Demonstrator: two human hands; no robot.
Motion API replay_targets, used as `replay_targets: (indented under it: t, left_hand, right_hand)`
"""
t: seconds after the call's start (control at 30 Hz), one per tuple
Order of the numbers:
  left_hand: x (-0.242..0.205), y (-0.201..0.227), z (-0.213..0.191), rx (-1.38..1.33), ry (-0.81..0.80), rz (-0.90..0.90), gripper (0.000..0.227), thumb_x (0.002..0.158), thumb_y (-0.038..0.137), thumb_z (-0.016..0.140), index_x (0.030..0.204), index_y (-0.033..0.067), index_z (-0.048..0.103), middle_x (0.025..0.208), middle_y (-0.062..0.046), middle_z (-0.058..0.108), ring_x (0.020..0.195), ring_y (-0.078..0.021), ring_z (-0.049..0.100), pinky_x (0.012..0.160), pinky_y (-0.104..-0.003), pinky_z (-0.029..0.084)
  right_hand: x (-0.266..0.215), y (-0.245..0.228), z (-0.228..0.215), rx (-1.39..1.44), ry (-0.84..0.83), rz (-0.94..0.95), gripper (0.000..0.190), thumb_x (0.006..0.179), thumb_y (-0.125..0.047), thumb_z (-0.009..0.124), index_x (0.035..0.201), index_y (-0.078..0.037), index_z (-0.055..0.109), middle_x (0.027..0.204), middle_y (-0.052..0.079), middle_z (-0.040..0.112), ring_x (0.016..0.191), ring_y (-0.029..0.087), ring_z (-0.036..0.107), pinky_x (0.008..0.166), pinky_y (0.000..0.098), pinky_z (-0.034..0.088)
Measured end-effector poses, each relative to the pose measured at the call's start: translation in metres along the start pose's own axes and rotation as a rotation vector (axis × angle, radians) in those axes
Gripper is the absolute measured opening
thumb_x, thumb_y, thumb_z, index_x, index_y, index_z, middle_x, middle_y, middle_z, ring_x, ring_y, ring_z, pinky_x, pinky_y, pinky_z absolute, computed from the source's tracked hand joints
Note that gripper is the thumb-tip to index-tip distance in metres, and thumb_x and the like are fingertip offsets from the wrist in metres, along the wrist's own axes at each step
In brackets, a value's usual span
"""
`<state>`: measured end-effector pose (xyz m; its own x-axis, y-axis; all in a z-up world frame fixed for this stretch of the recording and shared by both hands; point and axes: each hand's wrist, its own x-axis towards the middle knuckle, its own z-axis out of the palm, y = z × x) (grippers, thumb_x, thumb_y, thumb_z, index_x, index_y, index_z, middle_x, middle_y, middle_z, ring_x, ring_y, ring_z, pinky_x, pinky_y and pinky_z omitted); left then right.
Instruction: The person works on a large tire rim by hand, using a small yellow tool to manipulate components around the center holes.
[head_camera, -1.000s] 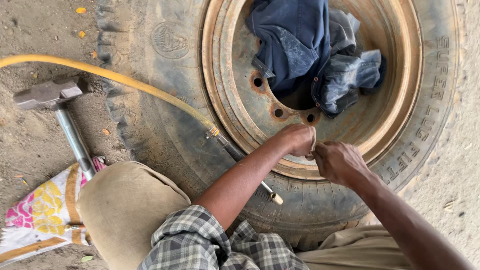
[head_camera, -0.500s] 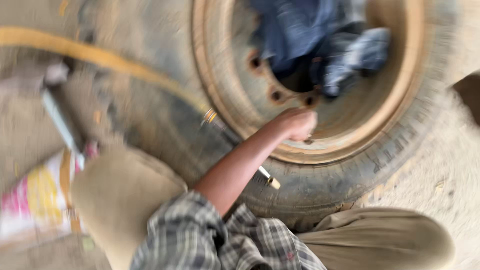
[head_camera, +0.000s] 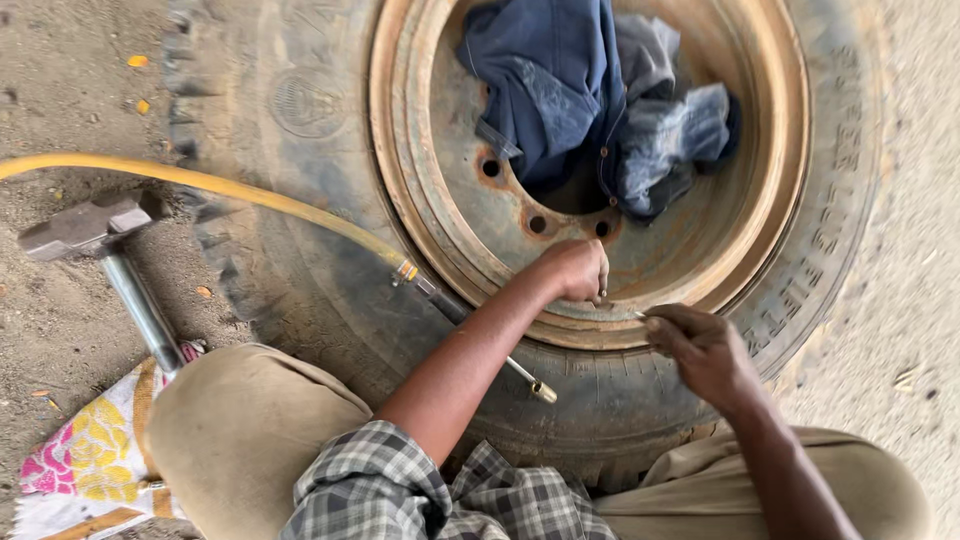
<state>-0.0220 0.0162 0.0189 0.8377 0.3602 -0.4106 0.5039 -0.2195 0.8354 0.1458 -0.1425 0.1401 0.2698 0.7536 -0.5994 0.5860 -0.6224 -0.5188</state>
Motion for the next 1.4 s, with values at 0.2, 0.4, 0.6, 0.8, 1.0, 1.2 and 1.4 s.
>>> replay_targets:
  t: [0.2,0.4,0.6,0.8,1.0,1.2,1.4]
  left_hand:
    - [-0.002,0.010,-0.011,-0.079,-0.076,-0.150,0.019,0.072,0.015,0.088,0.091,0.0179,0.084,0.094,-0.003,0.081,0.086,-0.0178,0.076,0.081,-0.037,0.060]
    - [-0.006,0.002,-0.016,-0.181,-0.034,-0.067,0.025,0.068,0.013,0.089,0.092,0.0151,0.084,0.091,-0.005,0.082,0.082,-0.0158,0.077,0.079,-0.034,0.060]
    - [0.000,-0.005,-0.015,-0.371,-0.050,-0.057,0.025,0.068,0.006,0.084,0.093,0.0078,0.082,0.086,-0.008,0.082,0.075,-0.0145,0.077,0.071,-0.030,0.061]
    - [-0.001,-0.001,-0.017,-0.382,-0.037,-0.068,0.027,0.068,0.003,0.080,0.095,0.0064,0.082,0.088,-0.008,0.082,0.077,-0.0130,0.076,0.073,-0.028,0.061]
    - [-0.001,0.006,-0.021,-0.376,-0.047,-0.148,0.023,0.068,0.003,0.078,0.091,0.0063,0.082,0.086,-0.008,0.081,0.075,-0.0137,0.076,0.071,-0.030,0.063]
    - [-0.002,0.011,-0.025,-0.320,-0.041,-0.126,0.020,0.072,0.008,0.074,0.090,0.0081,0.083,0.085,-0.007,0.082,0.075,-0.0135,0.075,0.073,-0.031,0.062]
    - [-0.003,0.014,-0.026,-0.289,-0.041,-0.123,0.018,0.074,0.012,0.074,0.089,0.0100,0.083,0.086,-0.006,0.082,0.077,-0.0128,0.075,0.075,-0.031,0.061]
  right_hand:
    - [-0.002,-0.031,0.006,0.055,0.000,0.093,0.039,0.099,-0.037,0.060,0.122,-0.009,0.074,0.098,0.013,0.081,0.086,0.022,0.074,0.079,0.0377,0.063]
    - [-0.002,-0.038,0.019,0.006,-0.119,0.177,0.037,0.097,-0.033,0.058,0.123,-0.011,0.072,0.107,0.011,0.078,0.095,0.023,0.073,0.081,0.0407,0.062]
    - [-0.016,-0.033,0.040,-0.158,-0.348,-0.098,0.030,0.095,-0.033,0.063,0.112,-0.010,0.076,0.107,0.011,0.078,0.099,0.023,0.077,0.087,0.0391,0.064]
    - [-0.024,-0.050,0.046,-0.199,-0.283,-0.489,0.026,0.092,-0.022,0.067,0.111,-0.007,0.076,0.107,0.014,0.076,0.097,0.035,0.072,0.081,0.0463,0.058]
    - [-0.031,-0.074,0.037,-0.372,-0.508,-0.209,0.028,0.089,-0.020,0.063,0.115,-0.012,0.071,0.104,0.010,0.066,0.094,0.031,0.068,0.081,0.0479,0.056]
    - [-0.029,-0.082,0.032,-0.480,-0.608,-0.208,0.025,0.095,-0.021,0.054,0.114,-0.012,0.068,0.106,0.008,0.062,0.103,0.025,0.062,0.090,0.0442,0.054]
    - [-0.028,-0.080,0.030,-0.480,-0.590,-0.225,0.028,0.096,-0.022,0.053,0.117,-0.011,0.067,0.103,0.009,0.061,0.101,0.025,0.062,0.089,0.0448,0.053]
